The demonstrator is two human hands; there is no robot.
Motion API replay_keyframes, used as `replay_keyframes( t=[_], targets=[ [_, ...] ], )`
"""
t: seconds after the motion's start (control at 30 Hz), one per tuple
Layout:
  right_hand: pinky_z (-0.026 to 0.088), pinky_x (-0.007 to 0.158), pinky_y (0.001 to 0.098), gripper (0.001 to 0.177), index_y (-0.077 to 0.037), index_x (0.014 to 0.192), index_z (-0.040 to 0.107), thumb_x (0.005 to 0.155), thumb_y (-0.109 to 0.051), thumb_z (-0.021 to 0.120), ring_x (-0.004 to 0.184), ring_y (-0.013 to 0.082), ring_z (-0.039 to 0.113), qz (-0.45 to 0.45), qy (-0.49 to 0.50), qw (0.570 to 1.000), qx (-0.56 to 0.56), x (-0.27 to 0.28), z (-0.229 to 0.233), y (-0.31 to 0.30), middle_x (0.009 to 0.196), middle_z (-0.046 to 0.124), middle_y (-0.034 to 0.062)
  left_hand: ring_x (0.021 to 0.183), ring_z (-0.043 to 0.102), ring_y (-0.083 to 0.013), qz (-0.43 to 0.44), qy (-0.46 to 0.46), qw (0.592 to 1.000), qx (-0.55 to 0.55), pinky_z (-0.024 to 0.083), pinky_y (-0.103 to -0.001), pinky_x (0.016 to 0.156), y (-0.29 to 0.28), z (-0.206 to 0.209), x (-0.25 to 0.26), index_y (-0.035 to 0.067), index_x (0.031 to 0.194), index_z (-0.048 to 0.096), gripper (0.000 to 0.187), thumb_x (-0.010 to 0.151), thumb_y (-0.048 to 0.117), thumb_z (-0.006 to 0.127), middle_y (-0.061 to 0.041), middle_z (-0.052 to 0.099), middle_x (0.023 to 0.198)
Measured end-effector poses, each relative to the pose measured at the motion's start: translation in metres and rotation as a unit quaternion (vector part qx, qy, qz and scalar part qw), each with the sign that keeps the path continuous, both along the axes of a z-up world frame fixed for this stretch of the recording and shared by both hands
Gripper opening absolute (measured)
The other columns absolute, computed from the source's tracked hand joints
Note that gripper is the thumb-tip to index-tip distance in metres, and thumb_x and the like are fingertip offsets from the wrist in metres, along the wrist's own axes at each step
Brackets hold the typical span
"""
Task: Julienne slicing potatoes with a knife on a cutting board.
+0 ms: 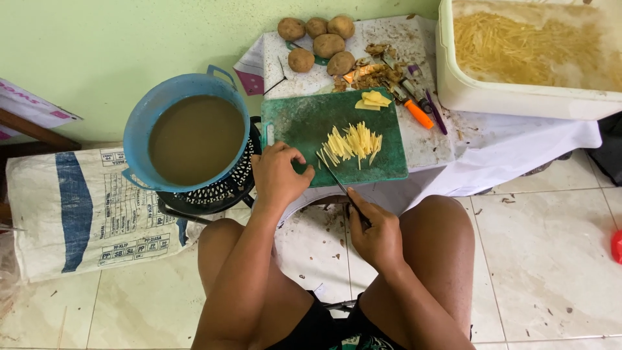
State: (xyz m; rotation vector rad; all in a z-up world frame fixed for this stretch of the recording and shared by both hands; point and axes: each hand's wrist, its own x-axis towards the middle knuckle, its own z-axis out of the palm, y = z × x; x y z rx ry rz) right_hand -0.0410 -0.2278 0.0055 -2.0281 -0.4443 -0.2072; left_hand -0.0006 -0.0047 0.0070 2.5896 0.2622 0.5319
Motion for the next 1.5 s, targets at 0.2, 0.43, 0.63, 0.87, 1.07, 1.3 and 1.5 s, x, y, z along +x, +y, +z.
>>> replay_keyframes(
  t=[0.2, 0.43, 0.63, 0.87, 1.07, 1.3, 1.5],
  targets=[
    [0.044, 0.036, 0.0369, 0.044, -0.014, 0.129, 0.075, 0.088, -0.001, 0.066, 0.045, 0.0282, 0.065, 0.001, 0.003, 1.000, -0.002, -0.001, 0.000, 0.001, 0.067, 0.073, 0.0209, 0.084, 0.067, -0.0278, -0.010, -0.018, 1.000, -0.016, 0.036, -0.040, 0.078, -0.005, 0.001, 0.000, 0.017, 0.075, 0.074, 0.017, 0.079, 0.032, 0.081, -0.004, 0.067, 0.085],
    [0.043, 0.036, 0.0364, 0.044, -0.015, 0.129, 0.075, 0.088, -0.002, 0.067, 0.044, 0.0276, 0.063, -0.001, 0.009, 1.000, -0.001, 0.001, -0.001, 0.001, 0.065, 0.071, 0.0202, 0.087, 0.068, -0.0321, -0.010, -0.006, 1.000, -0.026, 0.038, -0.043, 0.081, -0.006, -0.001, 0.002, 0.016, 0.076, 0.075, 0.018, 0.076, 0.032, 0.083, -0.007, 0.069, 0.086],
    [0.043, 0.036, 0.0371, 0.042, -0.013, 0.128, 0.075, 0.089, -0.002, 0.067, 0.044, 0.0278, 0.064, -0.015, -0.004, 1.000, -0.010, 0.002, 0.001, 0.002, 0.064, 0.071, 0.0201, 0.089, 0.068, -0.0334, 0.006, 0.006, 1.000, -0.022, 0.039, -0.044, 0.082, -0.009, 0.001, 0.003, 0.016, 0.076, 0.075, 0.019, 0.075, 0.034, 0.083, -0.008, 0.069, 0.090],
    [0.041, 0.037, 0.0367, 0.042, -0.012, 0.128, 0.076, 0.089, 0.000, 0.066, 0.044, 0.0259, 0.063, 0.000, 0.012, 0.999, 0.031, 0.003, -0.002, 0.003, 0.066, 0.072, 0.0226, 0.089, 0.069, -0.0328, 0.007, -0.006, 0.999, -0.050, 0.041, -0.045, 0.081, -0.003, 0.001, 0.002, 0.016, 0.077, 0.075, 0.015, 0.075, 0.029, 0.083, -0.007, 0.069, 0.090],
    [0.040, 0.037, 0.0318, 0.043, -0.012, 0.127, 0.077, 0.087, 0.002, 0.067, 0.043, 0.0195, 0.060, 0.028, 0.037, 0.998, 0.040, -0.001, 0.000, 0.006, 0.062, 0.072, 0.0208, 0.088, 0.070, -0.0300, 0.043, -0.053, 0.995, -0.076, 0.045, -0.044, 0.080, 0.012, 0.005, 0.001, 0.017, 0.079, 0.075, 0.005, 0.080, 0.022, 0.077, -0.004, 0.068, 0.090],
    [0.044, 0.038, 0.0339, 0.042, -0.011, 0.127, 0.077, 0.089, 0.001, 0.066, 0.048, 0.0254, 0.067, 0.003, 0.028, 0.999, 0.027, 0.003, -0.008, 0.009, 0.073, 0.075, 0.0251, 0.088, 0.071, -0.0325, 0.018, -0.073, 0.989, -0.127, 0.053, -0.046, 0.079, 0.009, 0.007, -0.003, 0.012, 0.085, 0.077, 0.003, 0.083, 0.014, 0.076, -0.008, 0.067, 0.090],
    [0.048, 0.039, 0.0401, 0.039, -0.009, 0.127, 0.076, 0.090, 0.000, 0.067, 0.056, 0.0346, 0.072, -0.013, 0.002, 1.000, 0.023, 0.002, -0.002, 0.010, 0.078, 0.075, 0.0278, 0.092, 0.072, -0.0302, 0.016, -0.067, 0.990, -0.126, 0.053, -0.046, 0.080, 0.011, 0.001, -0.002, 0.013, 0.086, 0.077, 0.005, 0.082, 0.016, 0.076, -0.005, 0.067, 0.092]
  ],
)
